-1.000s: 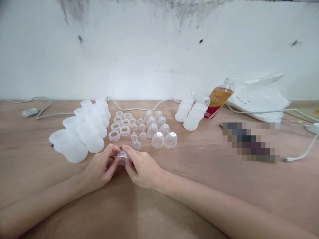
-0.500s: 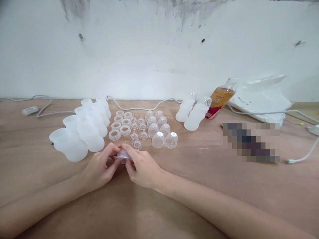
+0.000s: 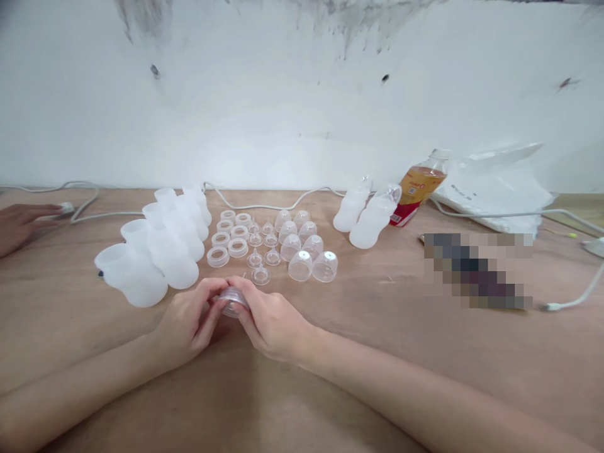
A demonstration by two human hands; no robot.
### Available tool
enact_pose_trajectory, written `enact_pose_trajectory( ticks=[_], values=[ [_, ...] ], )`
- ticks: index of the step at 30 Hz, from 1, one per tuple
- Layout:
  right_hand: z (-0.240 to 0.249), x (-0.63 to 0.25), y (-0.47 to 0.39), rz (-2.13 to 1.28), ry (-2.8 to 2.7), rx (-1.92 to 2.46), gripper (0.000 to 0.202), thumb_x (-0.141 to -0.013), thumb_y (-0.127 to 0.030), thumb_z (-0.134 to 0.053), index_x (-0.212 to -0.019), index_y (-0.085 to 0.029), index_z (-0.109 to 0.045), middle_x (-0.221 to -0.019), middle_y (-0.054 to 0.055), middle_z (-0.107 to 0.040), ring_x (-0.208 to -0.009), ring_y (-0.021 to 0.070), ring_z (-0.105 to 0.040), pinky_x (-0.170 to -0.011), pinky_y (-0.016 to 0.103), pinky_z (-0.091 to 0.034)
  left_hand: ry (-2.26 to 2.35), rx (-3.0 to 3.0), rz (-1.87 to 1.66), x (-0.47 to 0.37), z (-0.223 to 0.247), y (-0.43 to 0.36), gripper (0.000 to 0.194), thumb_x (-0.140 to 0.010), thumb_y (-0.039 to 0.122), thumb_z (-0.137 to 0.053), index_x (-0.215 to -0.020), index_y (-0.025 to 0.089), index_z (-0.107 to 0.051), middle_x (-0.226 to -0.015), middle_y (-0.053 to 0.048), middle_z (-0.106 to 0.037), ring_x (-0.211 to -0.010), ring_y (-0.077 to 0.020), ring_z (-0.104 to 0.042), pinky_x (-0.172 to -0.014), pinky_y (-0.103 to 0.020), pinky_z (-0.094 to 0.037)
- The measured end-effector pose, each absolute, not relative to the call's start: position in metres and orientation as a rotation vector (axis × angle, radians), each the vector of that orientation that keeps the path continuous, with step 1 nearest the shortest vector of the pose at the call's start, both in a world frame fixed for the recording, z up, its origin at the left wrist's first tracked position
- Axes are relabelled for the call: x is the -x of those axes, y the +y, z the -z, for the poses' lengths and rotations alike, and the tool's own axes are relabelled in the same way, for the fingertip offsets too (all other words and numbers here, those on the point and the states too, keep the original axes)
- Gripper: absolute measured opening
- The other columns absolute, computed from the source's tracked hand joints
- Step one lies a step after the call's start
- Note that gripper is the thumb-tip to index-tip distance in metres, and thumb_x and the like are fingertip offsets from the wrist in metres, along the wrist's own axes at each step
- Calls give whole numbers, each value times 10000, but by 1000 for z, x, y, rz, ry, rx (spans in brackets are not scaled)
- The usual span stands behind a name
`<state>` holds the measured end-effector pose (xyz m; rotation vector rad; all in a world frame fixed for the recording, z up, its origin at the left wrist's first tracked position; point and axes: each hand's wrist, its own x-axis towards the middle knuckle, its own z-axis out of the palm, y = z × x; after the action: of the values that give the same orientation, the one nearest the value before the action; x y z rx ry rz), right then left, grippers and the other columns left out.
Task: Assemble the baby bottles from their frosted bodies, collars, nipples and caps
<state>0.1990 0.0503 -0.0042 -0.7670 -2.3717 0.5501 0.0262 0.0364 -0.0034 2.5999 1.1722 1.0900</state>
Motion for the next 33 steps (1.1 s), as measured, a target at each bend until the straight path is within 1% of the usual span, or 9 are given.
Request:
enact_pose_trajectory(
  ticks=[4,10,14,19,21,24,26,29,33],
  values=[
    [5,-196,49,-349,-2335,741,247,-857,-159,-260,-1099,-165,-307,-883,74,-587,-639,134,-564,-545,235,-437,1143,-2606,-1123,-28,3,35,141,-840,162,-349,-980,172,-366,-737,-12,-581,-570,-106,-563,-512,-194,-411],
    [2,-193,47,-345,-2300,727,165,-851,-130,-271,-977,-177,-366,-731,21,-555,-561,100,-504,-502,195,-387,1125,-2630,-1160,-28,2,34,128,-807,141,-367,-930,172,-382,-685,1,-535,-575,-106,-531,-532,-199,-408],
    [1,-193,44,-345,-2313,750,170,-842,-123,-277,-958,-178,-388,-749,25,-562,-576,96,-505,-499,192,-371,1123,-2628,-1172,-28,2,34,115,-787,120,-371,-882,175,-403,-678,1,-522,-592,-106,-521,-529,-197,-394],
    [3,-196,50,-258,-2350,700,170,-830,-124,-280,-964,-176,-371,-670,5,-558,-514,96,-500,-450,192,-333,1097,-2538,-1118,-27,0,35,84,-795,138,-383,-860,176,-420,-686,4,-536,-594,-99,-516,-536,-195,-401],
    [4,-199,54,-230,-2390,643,182,-838,-140,-268,-1001,-167,-344,-680,16,-566,-517,107,-507,-447,200,-338,1074,-2486,-1061,-27,0,35,74,-808,171,-395,-879,178,-413,-703,1,-541,-575,-97,-508,-517,-194,-405],
    [5,-204,58,-248,-2459,620,228,-840,-148,-265,-1064,-151,-307,-739,42,-574,-573,124,-527,-491,217,-377,1075,-2413,-985,-25,0,36,130,-805,191,-427,-929,189,-384,-770,0,-561,-570,-89,-516,-496,-185,-408],
    [6,-206,59,-267,-2505,620,268,-827,-147,-286,-1095,-143,-295,-791,59,-576,-621,135,-540,-517,230,-395,1078,-2399,-969,-24,1,37,158,-793,167,-439,-933,196,-375,-798,6,-563,-589,-85,-521,-514,-181,-414],
    [7,-206,58,-281,-2545,647,316,-803,-132,-314,-1119,-139,-292,-858,75,-581,-673,147,-557,-524,241,-412,1095,-2411,-981,-22,3,39,167,-763,105,-433,-893,195,-380,-772,16,-543,-610,-84,-510,-549,-182,-413],
    [9,-202,54,-294,-2522,714,325,-780,-101,-319,-1103,-143,-327,-868,75,-590,-756,161,-581,-578,251,-446,1099,-2465,-979,-23,3,40,166,-726,62,-429,-819,190,-378,-718,25,-502,-619,-91,-489,-563,-189,-394]
  ],
)
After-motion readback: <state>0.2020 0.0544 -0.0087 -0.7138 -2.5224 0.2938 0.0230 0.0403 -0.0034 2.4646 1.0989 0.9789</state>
